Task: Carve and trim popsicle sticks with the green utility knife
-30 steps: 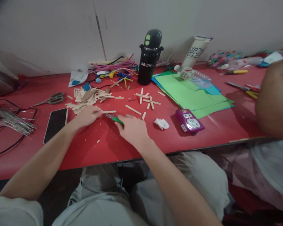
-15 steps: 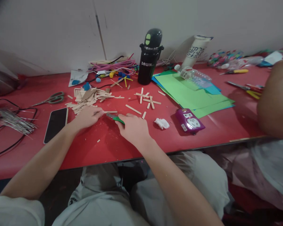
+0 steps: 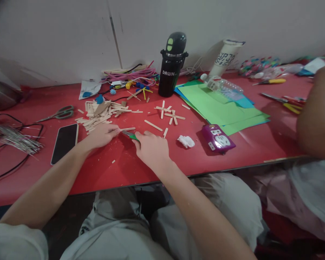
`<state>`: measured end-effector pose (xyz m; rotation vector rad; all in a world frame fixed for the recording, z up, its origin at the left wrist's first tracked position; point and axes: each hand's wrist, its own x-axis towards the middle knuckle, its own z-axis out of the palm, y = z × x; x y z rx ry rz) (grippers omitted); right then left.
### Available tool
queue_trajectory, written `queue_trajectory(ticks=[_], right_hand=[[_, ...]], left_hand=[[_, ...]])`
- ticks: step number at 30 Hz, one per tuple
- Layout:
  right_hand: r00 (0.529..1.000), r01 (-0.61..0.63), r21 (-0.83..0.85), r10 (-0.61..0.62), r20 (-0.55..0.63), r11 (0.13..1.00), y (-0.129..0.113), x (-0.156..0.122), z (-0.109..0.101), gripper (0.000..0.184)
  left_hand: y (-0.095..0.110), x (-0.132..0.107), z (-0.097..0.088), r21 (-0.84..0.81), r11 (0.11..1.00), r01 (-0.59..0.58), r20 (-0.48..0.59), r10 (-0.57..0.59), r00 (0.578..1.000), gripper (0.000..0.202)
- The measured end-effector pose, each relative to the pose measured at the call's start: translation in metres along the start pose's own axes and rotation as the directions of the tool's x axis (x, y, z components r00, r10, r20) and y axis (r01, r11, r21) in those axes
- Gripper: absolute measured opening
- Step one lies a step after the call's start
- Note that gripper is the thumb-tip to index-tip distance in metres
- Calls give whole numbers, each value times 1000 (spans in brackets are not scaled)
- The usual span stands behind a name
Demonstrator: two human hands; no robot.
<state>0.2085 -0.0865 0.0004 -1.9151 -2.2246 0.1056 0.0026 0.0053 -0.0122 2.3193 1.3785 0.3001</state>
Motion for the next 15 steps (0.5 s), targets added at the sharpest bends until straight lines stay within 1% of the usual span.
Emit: queue_trajectory(ticks=[9, 15], right_hand=[[999, -34, -16, 34, 14, 999, -3, 0, -1, 32], [1000, -24, 2, 24, 5, 1000, 2, 4, 1, 33]], left_hand=[[-2, -1, 0, -68, 998, 10, 47, -6, 999, 36], [7, -3, -5, -88, 995, 37, 75, -30, 997, 35]])
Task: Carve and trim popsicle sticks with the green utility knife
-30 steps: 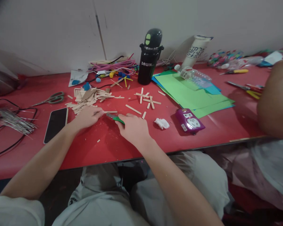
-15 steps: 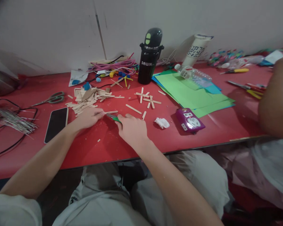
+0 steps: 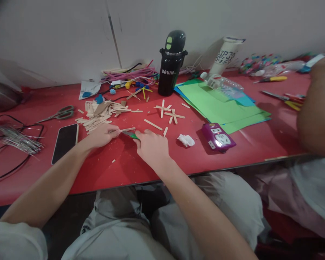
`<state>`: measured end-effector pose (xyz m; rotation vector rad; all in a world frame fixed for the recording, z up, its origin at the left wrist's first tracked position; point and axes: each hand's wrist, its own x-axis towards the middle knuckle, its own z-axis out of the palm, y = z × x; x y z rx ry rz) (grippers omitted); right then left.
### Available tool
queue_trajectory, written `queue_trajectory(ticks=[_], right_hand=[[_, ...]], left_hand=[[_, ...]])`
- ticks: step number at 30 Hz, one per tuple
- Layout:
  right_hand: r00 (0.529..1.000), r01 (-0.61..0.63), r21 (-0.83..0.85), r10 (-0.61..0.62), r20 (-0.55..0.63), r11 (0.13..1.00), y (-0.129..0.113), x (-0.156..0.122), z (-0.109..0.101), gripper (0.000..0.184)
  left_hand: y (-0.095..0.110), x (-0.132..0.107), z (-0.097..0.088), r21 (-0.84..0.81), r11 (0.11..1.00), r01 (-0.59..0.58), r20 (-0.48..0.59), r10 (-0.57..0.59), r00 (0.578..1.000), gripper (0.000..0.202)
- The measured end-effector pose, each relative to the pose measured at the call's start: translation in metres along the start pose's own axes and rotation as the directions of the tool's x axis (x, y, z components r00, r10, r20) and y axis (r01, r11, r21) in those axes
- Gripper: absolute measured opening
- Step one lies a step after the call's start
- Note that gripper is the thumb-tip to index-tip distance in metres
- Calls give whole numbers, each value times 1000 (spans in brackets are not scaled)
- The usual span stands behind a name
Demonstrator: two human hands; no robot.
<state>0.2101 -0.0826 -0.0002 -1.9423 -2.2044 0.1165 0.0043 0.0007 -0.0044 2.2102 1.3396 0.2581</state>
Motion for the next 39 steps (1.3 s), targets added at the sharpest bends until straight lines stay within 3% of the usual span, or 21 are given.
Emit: queue_trajectory(ticks=[9, 19, 24, 33, 39], right_hand=[[996, 78, 73, -81, 43, 994, 18, 11, 4, 35], [997, 7, -18, -6, 80, 1000, -3, -5, -1, 37], [997, -12, -26, 14, 79, 1000, -7, -5, -1, 38], [998, -13, 171, 3, 61, 985, 11, 6, 2, 34], [999, 11, 215, -19, 37, 977, 18, 11, 4, 36]], left_hand=[[-3, 2, 0, 37, 999, 6, 26, -6, 1000, 34], [-6, 4, 2, 59, 998, -4, 27, 2, 1000, 34], [-8, 9, 6, 144, 990, 4, -18, -2, 1000, 32], [-13, 13, 5, 110, 994, -6, 1, 5, 1000, 29], [-14, 14, 2, 60, 998, -10, 18, 9, 1000, 31]])
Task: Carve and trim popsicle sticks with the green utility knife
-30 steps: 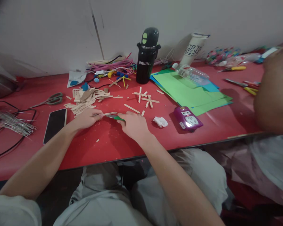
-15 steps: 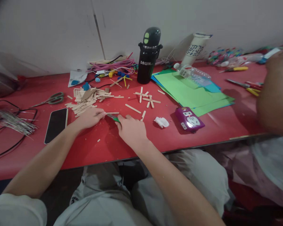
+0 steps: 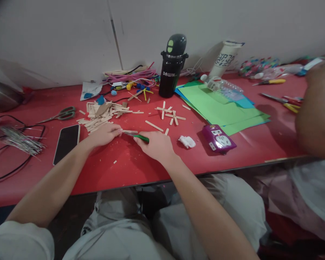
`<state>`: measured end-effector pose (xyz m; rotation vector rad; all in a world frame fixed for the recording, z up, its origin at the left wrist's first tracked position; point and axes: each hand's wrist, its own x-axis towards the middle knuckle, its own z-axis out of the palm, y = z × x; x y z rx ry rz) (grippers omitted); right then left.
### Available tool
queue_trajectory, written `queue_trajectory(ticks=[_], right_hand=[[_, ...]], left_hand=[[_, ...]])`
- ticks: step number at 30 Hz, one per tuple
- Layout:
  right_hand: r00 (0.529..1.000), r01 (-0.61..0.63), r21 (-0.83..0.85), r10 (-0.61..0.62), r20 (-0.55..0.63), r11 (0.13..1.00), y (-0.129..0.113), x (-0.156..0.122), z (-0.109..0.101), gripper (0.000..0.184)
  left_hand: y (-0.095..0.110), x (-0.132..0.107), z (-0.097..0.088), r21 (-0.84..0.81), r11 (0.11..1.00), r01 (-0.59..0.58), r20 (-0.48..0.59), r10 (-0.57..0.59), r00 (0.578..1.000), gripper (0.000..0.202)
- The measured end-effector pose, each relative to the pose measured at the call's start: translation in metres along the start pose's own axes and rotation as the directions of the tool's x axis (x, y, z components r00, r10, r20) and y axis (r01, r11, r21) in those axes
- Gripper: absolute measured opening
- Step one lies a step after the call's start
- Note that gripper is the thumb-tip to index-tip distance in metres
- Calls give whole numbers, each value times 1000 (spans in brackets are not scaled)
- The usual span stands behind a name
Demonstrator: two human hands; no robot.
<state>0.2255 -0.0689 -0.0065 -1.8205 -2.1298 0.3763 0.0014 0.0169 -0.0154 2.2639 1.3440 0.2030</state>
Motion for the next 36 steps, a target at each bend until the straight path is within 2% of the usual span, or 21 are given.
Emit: queue_trajectory(ticks=[5, 10, 16, 28, 36], right_hand=[[999, 12, 5, -12, -32, 1000, 3, 0, 6, 35], [998, -37, -94, 32, -57, 995, -3, -5, 13, 37], [988, -138, -199, 149, 45, 970, -17, -10, 6, 37], [977, -140, 71, 127, 171, 988, 4, 4, -4, 42], [976, -114, 106, 91, 200, 988, 6, 6, -10, 45]], left_hand=[[1, -1, -2, -8, 1000, -12, -1, 12, 1000, 31], [3, -2, -2, 2, 1000, -7, -1, 7, 1000, 34], [2, 0, -1, 0, 1000, -27, -20, 27, 999, 32], [6, -3, -3, -10, 999, -35, 21, 35, 999, 30], [6, -4, -5, -20, 999, -26, 20, 26, 999, 31]])
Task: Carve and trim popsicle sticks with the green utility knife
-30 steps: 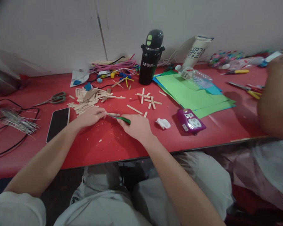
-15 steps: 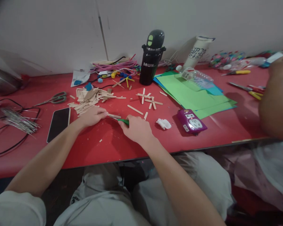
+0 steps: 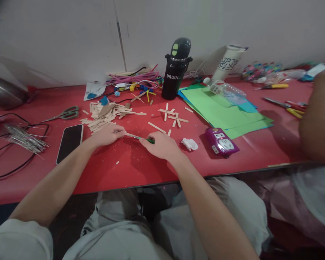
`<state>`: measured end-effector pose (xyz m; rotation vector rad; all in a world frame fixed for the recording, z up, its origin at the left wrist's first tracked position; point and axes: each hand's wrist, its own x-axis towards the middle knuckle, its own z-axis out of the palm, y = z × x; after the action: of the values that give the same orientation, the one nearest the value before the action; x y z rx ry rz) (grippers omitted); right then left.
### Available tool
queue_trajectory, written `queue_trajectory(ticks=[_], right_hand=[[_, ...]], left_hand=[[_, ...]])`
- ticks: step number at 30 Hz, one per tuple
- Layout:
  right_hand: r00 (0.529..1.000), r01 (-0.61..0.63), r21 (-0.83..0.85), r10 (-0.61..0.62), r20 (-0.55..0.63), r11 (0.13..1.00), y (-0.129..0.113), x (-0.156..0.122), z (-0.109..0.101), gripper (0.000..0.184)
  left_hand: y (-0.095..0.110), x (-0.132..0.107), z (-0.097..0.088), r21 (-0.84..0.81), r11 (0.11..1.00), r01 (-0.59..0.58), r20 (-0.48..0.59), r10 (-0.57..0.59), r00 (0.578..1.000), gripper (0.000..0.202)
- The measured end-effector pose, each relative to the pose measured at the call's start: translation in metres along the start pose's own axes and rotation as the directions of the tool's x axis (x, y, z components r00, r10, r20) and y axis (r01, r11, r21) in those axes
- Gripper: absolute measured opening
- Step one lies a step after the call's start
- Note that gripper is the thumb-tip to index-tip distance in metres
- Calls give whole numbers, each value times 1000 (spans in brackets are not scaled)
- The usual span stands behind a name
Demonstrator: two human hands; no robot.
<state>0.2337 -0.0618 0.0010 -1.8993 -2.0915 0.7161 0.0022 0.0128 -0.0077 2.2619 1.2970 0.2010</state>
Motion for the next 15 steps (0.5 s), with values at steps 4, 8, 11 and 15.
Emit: queue_trajectory(ticks=[4, 8, 11, 15], right_hand=[[996, -23, -109, 13, -86, 994, -6, -6, 7, 39], [983, -54, -265, 5, -185, 963, -14, -13, 15, 37], [983, -64, -275, 13, -181, 959, -15, -15, 17, 37], [995, -51, -205, 32, -95, 977, -11, -12, 13, 40]], left_hand=[[1, 1, 1, 13, 1000, 25, -27, -25, 999, 34], [0, 1, 1, -4, 1000, 14, -29, -14, 999, 36], [0, 1, 1, -8, 1000, 12, -24, -12, 1000, 35], [0, 2, 2, 16, 1000, 1, -15, -1, 1000, 34]])
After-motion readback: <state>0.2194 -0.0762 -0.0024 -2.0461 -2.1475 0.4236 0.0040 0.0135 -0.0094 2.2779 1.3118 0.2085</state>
